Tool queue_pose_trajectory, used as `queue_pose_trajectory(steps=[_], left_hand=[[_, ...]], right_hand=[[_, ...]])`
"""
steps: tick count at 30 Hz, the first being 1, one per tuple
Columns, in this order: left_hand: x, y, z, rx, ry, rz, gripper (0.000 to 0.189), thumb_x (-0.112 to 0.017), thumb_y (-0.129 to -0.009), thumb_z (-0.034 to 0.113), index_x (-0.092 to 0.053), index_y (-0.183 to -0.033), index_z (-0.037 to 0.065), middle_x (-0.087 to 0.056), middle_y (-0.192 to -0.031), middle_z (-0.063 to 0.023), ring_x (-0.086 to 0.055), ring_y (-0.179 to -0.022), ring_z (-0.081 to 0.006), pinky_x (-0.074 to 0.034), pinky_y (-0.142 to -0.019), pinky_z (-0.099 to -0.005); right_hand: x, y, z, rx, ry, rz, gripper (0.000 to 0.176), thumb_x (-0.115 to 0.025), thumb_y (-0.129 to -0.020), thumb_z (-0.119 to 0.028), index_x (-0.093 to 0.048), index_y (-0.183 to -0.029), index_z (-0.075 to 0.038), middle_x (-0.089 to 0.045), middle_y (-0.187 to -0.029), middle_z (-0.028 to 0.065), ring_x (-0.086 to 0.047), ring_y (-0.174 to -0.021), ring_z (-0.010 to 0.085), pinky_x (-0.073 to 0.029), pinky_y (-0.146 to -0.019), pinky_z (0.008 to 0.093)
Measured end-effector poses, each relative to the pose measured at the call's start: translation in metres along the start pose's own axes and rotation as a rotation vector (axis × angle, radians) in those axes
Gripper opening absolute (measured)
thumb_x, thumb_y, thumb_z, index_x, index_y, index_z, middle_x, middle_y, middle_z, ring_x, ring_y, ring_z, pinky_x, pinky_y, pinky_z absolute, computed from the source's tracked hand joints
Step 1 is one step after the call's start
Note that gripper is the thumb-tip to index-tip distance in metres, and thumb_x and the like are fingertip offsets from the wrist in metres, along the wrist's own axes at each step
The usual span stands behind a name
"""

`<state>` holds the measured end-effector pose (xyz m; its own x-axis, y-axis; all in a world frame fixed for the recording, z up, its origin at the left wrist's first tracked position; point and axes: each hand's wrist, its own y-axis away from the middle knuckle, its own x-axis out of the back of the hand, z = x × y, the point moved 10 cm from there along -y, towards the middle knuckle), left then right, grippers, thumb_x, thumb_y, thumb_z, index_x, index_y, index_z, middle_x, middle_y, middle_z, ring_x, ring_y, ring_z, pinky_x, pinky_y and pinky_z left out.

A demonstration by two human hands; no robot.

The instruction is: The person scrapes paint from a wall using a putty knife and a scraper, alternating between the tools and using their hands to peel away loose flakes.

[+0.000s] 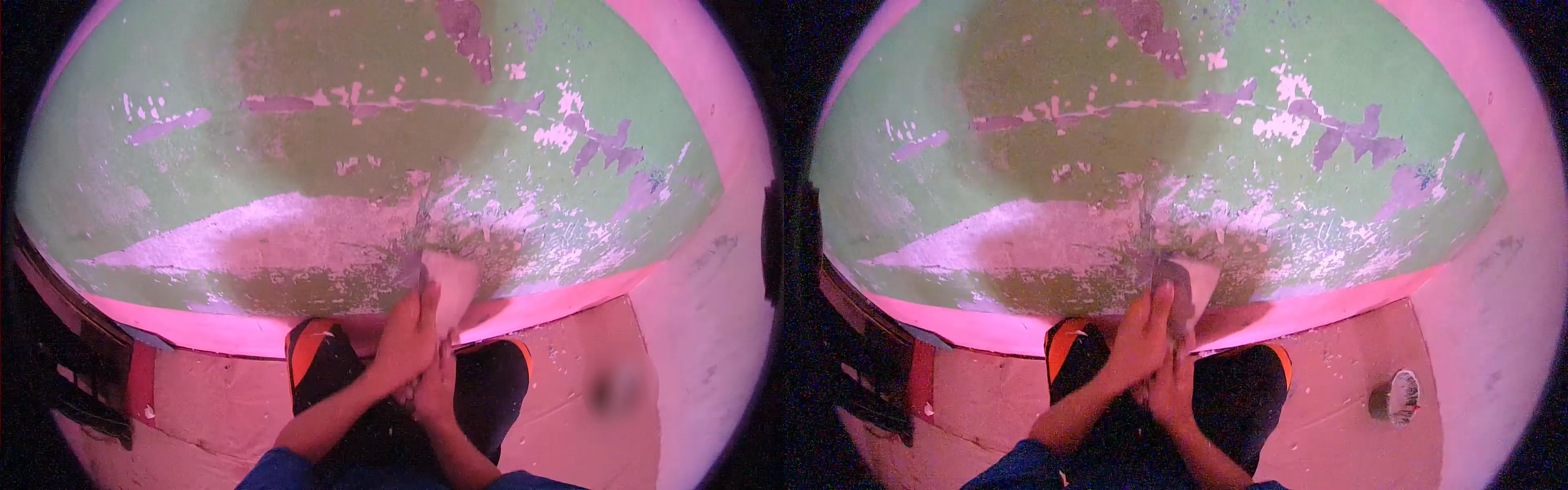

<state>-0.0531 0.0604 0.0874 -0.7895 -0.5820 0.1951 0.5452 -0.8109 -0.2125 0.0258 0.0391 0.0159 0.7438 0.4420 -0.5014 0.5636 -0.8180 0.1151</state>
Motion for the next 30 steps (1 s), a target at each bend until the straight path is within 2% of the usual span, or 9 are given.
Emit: queue_pose_trajectory(steps=[5,8,10,16,20,23,26,27,30], left_hand=[[-0.001,0.018,0.018,0.032,0.022,-0.032,0.047,-0.032,-0.094,0.035,-0.05,-0.091,-0.008,-0.055,-0.08,-0.0278,-0.054,-0.078,-0.0418,-0.041,-0.069,-0.0432],[0.009,0.017,0.031,-0.232,0.005,0.135,0.047,-0.031,-0.094,0.035,-0.05,-0.092,-0.008,-0.056,-0.075,-0.0246,-0.056,-0.072,-0.0389,-0.042,-0.066,-0.0421],[-0.014,-0.003,-0.011,0.137,0.069,-0.155,0.047,-0.031,-0.094,0.035,-0.049,-0.092,-0.008,-0.055,-0.075,-0.025,-0.056,-0.072,-0.0388,-0.042,-0.066,-0.0429],[0.0,0.011,0.014,-0.08,-0.074,0.072,0.047,-0.032,-0.094,0.036,-0.049,-0.091,-0.008,-0.054,-0.084,-0.0308,-0.052,-0.083,-0.0459,-0.038,-0.073,-0.0478],[-0.013,0.008,-0.011,0.069,0.036,-0.045,0.046,-0.032,-0.093,0.035,-0.049,-0.093,-0.008,-0.054,-0.084,-0.0313,-0.051,-0.083,-0.0473,-0.038,-0.073,-0.0487],[0.003,0.007,0.031,-0.18,-0.037,0.089,0.047,-0.031,-0.093,0.036,-0.049,-0.094,-0.007,-0.054,-0.084,-0.0313,-0.051,-0.084,-0.0471,-0.038,-0.074,-0.0483],[-0.022,0.005,-0.024,0.312,0.053,-0.165,0.048,-0.03,-0.094,0.037,-0.049,-0.096,-0.007,-0.054,-0.085,-0.0305,-0.051,-0.085,-0.0466,-0.038,-0.075,-0.0469],[-0.008,0.002,0.008,0.136,0.007,-0.056,0.049,-0.03,-0.094,0.038,-0.049,-0.095,-0.007,-0.054,-0.084,-0.0301,-0.051,-0.083,-0.0462,-0.039,-0.074,-0.0461],[-0.001,0.009,0.023,-0.109,-0.014,0.048,0.052,-0.029,-0.093,0.039,-0.049,-0.093,-0.008,-0.054,-0.08,-0.0292,-0.052,-0.078,-0.0459,-0.04,-0.071,-0.0453]], right_hand=[[0.0,0.011,-0.008,0.068,0.044,0.008,0.029,-0.033,-0.094,-0.034,-0.038,-0.109,-0.01,-0.043,-0.054,0.0023,-0.037,-0.034,0.0097,-0.031,-0.029,0.0236],[0.006,0.012,-0.012,0.036,0.11,0.079,0.03,-0.031,-0.095,-0.033,-0.039,-0.106,-0.007,-0.043,-0.053,0.003,-0.037,-0.033,0.0097,-0.031,-0.029,0.0233],[0.015,0.006,0.006,0.033,0.048,0.095,0.03,-0.03,-0.095,-0.033,-0.039,-0.107,-0.007,-0.043,-0.053,0.0031,-0.037,-0.033,0.0096,-0.03,-0.029,0.0231],[-0.005,0.009,-0.01,-0.029,0.044,-0.006,0.029,-0.031,-0.095,-0.032,-0.038,-0.107,-0.007,-0.04,-0.051,0.0018,-0.037,-0.034,0.0096,-0.03,-0.03,0.0233],[0.011,0.0,-0.007,0.045,0.011,0.058,0.03,-0.033,-0.094,-0.032,-0.039,-0.107,-0.005,-0.039,-0.05,0.0006,-0.036,-0.035,0.0091,-0.029,-0.03,0.0225],[0.004,0.004,-0.017,0.041,0.031,-0.006,0.032,-0.035,-0.093,-0.032,-0.038,-0.111,-0.005,-0.039,-0.051,0.0,-0.036,-0.035,0.0089,-0.03,-0.03,0.0225],[0.03,-0.003,0.012,0.107,0.195,0.068,0.035,-0.035,-0.093,-0.035,-0.038,-0.112,-0.005,-0.039,-0.051,-0.0006,-0.037,-0.035,0.0091,-0.03,-0.031,0.0228],[0.025,-0.014,-0.001,0.26,0.332,0.092,0.036,-0.035,-0.093,-0.036,-0.04,-0.112,-0.006,-0.039,-0.051,-0.0009,-0.037,-0.035,0.0093,-0.03,-0.03,0.023],[0.005,0.015,-0.019,0.076,0.18,0.01,0.034,-0.032,-0.094,-0.036,-0.043,-0.11,-0.008,-0.041,-0.052,0.0001,-0.037,-0.035,0.0096,-0.03,-0.03,0.0233]])
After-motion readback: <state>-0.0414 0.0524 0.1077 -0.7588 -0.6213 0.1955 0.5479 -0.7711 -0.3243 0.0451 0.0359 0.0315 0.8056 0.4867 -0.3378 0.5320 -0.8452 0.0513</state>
